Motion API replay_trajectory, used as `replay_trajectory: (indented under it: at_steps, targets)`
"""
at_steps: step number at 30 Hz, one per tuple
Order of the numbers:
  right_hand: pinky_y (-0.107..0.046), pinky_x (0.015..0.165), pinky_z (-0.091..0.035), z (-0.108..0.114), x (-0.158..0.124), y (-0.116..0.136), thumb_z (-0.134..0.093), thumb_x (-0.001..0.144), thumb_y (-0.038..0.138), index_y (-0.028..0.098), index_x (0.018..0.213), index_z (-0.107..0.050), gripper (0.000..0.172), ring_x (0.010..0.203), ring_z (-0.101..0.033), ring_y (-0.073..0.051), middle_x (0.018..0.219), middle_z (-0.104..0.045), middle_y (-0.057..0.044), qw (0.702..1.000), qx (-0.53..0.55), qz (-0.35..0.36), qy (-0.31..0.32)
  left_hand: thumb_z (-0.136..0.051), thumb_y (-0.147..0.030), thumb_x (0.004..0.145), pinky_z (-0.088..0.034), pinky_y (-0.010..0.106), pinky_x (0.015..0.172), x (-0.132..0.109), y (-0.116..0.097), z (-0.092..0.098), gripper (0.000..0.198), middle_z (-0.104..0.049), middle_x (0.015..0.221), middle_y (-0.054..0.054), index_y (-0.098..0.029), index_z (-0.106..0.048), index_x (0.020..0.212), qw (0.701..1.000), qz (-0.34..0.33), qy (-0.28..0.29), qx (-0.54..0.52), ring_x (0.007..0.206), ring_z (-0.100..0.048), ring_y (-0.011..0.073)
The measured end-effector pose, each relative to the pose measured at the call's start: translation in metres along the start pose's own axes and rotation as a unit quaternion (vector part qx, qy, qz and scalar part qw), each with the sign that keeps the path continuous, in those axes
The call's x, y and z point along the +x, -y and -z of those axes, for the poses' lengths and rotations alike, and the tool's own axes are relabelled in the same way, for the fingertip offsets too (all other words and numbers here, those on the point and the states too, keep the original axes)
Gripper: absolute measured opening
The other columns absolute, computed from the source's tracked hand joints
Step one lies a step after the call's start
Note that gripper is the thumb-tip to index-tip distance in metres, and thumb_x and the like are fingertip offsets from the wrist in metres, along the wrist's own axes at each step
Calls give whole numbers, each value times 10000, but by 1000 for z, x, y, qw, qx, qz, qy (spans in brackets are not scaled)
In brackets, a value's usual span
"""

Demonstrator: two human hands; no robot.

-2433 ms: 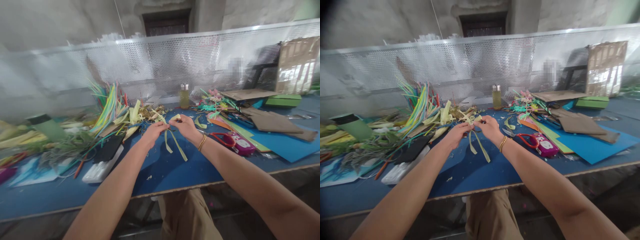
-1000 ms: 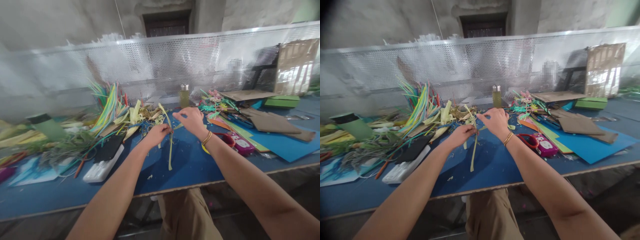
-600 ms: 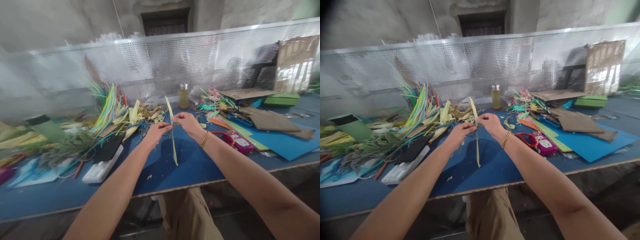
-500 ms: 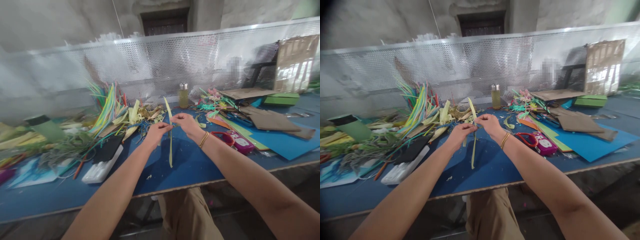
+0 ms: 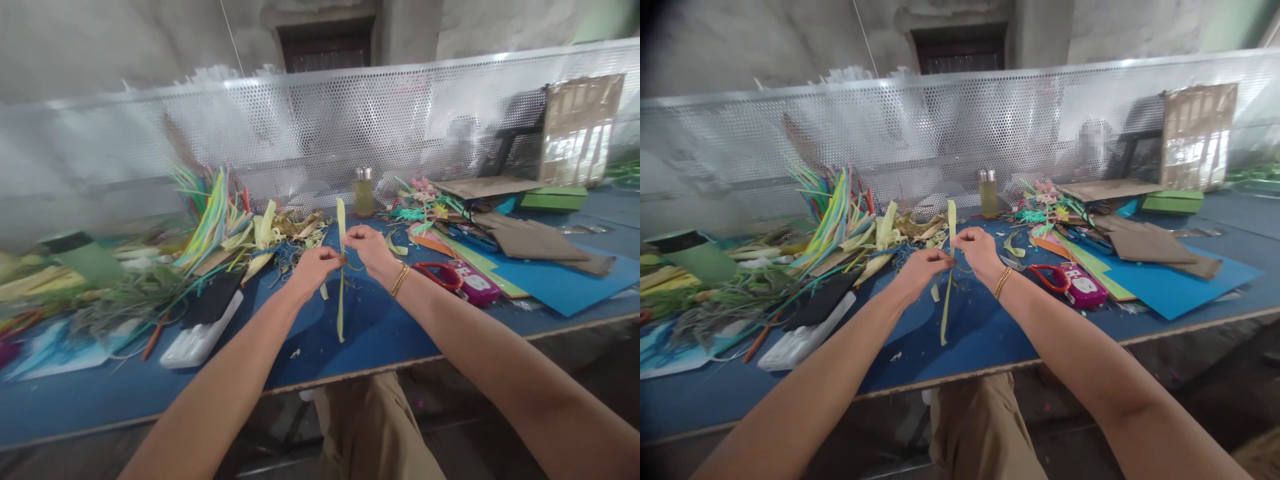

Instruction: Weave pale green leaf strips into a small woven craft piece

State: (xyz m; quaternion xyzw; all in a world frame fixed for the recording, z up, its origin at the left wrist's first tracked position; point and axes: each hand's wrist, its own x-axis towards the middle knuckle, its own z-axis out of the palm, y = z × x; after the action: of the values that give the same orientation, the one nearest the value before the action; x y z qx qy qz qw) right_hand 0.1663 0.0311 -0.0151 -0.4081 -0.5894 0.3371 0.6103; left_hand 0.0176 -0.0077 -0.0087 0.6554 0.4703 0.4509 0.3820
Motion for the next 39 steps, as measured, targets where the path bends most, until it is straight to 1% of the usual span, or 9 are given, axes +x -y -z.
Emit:
replay_trajectory:
  at_steps: [4,8,11,14,19,23,28,35,39]
  targets:
    - [-271,670,-430,6,4,3,-660,713,415,192,682,-593,234,661,-508,-126,676,-574,17,999,-1,3,44,-755,-387,676,-393,282,662,0,2,7,261,-637,724,8,-174,-726,825,996,32,31,-78,660,-524,131]
    - [-278,691,-448,12,8,9,-628,760,376,203,701,-573,191,668,-536,-130,676,-576,16,999,-1,23,42,-808,-295,627,-419,271,674,3,4,15,352,-667,839,18,-194,-713,951,990,50,45,-126,711,-564,125]
    - [-288,726,-475,12,7,14,-625,782,361,199,735,-595,171,699,-575,-136,698,-614,4,997,23,18,66,-802,-242,620,-419,264,646,5,5,19,292,-655,807,11,-182,-690,882,991,45,21,-122,683,-557,118]
    - [-312,791,-481,12,3,20,-636,801,371,187,788,-654,186,778,-613,-152,799,-691,-35,991,22,3,131,-781,-214,633,-414,259,622,6,3,22,256,-642,779,-2,-181,-664,859,991,37,9,-129,650,-544,108]
    - [-301,786,-468,14,-4,25,-728,702,298,182,837,-700,180,808,-622,-151,834,-708,-20,973,6,-10,232,-778,-231,636,-371,254,576,5,-2,24,242,-603,706,-18,-183,-639,828,992,20,3,-128,588,-497,96]
    - [-270,676,-437,13,-5,27,-706,688,281,168,757,-669,137,665,-555,-115,695,-642,19,973,-12,-6,231,-743,-352,704,-295,261,533,4,-3,25,220,-539,618,-26,-180,-617,756,995,26,23,-94,518,-411,88]
    - [-257,638,-396,11,-7,27,-668,676,253,165,765,-653,126,625,-504,-103,670,-608,29,972,-16,-23,235,-680,-508,743,-228,272,515,5,0,27,349,-432,532,-33,-175,-618,661,994,45,86,-46,490,-338,92]
    - [-269,641,-361,7,-7,24,-659,642,238,185,612,-557,119,619,-457,-106,613,-535,46,968,7,-38,248,-678,-370,677,-228,260,482,10,4,27,268,-380,476,-43,-177,-543,550,992,78,19,-95,452,-342,85]
    - [-283,674,-373,5,-6,21,-677,632,245,187,608,-564,129,629,-469,-116,596,-527,45,964,20,-56,260,-637,-333,678,-220,253,472,9,0,29,242,-362,443,-57,-181,-517,533,992,87,11,-94,432,-326,83]
